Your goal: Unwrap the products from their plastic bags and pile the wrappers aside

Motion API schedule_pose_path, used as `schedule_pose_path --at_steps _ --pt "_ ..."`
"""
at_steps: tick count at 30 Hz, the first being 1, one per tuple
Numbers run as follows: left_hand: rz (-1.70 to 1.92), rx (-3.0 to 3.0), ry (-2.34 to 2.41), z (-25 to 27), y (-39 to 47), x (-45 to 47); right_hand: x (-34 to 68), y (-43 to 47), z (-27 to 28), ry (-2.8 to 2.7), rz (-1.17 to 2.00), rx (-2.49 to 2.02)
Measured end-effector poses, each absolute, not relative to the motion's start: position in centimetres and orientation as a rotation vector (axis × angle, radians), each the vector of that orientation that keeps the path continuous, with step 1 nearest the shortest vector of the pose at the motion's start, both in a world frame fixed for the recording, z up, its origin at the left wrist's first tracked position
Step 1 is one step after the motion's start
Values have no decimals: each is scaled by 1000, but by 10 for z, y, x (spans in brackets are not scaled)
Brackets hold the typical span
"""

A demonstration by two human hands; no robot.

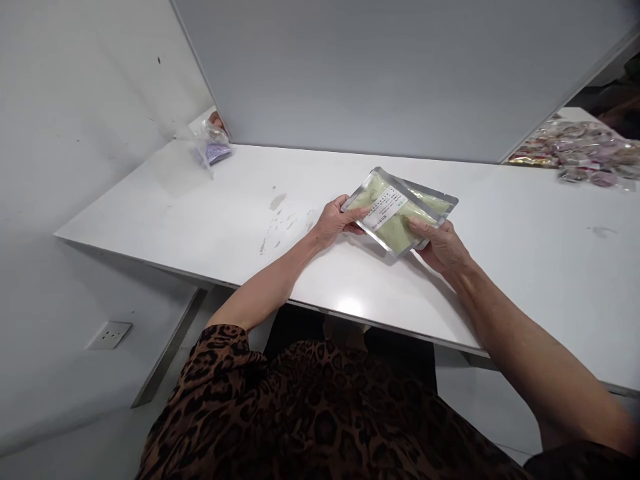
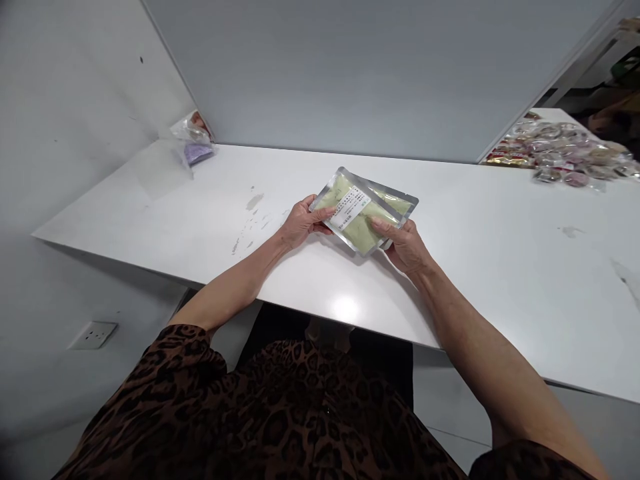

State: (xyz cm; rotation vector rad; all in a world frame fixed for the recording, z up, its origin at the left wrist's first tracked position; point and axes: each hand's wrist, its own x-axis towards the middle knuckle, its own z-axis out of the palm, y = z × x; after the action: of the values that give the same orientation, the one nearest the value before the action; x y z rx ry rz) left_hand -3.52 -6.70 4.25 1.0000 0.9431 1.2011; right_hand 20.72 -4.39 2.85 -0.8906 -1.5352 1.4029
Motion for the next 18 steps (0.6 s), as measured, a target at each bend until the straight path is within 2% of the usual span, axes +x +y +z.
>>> schedule_pose_path --at_steps 12,18 --pt "1235 1100 969 43 -68 -36 212 -39 27 -1350 1472 -918" --pt "1258 1152 1020 39 -63 -38 207 -45 37 -1465 1483 -910"
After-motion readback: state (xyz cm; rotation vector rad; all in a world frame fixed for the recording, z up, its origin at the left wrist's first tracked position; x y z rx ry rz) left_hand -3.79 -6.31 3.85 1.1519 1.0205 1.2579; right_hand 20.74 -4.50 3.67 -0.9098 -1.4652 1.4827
